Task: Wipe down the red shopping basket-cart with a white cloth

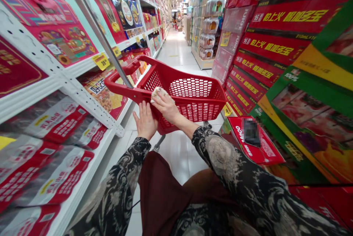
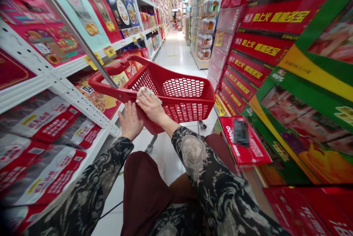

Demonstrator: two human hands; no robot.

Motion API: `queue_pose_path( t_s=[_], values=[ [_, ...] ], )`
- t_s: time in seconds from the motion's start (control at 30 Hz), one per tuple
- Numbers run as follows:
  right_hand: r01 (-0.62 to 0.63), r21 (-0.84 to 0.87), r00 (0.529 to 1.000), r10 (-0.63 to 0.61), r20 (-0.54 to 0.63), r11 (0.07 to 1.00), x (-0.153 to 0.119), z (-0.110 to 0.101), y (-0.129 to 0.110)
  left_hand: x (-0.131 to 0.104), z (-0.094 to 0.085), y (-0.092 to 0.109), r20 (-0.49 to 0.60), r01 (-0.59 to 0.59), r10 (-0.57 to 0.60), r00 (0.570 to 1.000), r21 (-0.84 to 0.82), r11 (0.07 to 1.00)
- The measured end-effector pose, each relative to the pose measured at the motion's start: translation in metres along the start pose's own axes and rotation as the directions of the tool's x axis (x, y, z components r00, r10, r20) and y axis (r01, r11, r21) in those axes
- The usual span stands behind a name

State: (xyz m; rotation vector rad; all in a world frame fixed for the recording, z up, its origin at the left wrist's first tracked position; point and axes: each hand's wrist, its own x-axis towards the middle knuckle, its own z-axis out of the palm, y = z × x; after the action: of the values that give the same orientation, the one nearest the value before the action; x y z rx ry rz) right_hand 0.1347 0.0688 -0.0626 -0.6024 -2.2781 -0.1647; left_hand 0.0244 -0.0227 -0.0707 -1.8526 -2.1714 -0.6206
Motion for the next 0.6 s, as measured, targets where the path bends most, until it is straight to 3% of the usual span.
queue_pose_path(
  t_s=[0.13,0.37,0.47,0.6],
  values=[
    [-0.030,-0.031,0.997,0.032,0.075,0.999,-0.030,0.013,0.006,-0.006,0.012,0.006,0.044,-0.060,0.059,0.997,0.020,0.998],
    [-0.115,-0.021,0.968,0.116,0.223,0.993,-0.100,0.012,0.020,-0.022,0.032,0.025,0.128,-0.195,0.187,0.974,0.049,0.980],
    [-0.111,0.030,0.988,0.107,0.111,0.993,-0.104,0.001,0.021,-0.020,0.030,0.034,0.131,-0.210,0.203,0.970,0.042,0.977],
    [-0.113,0.083,0.987,0.121,-0.108,0.990,-0.073,-0.027,0.023,-0.008,0.022,0.048,0.052,-0.166,0.164,0.985,0.031,0.986]
  ],
)
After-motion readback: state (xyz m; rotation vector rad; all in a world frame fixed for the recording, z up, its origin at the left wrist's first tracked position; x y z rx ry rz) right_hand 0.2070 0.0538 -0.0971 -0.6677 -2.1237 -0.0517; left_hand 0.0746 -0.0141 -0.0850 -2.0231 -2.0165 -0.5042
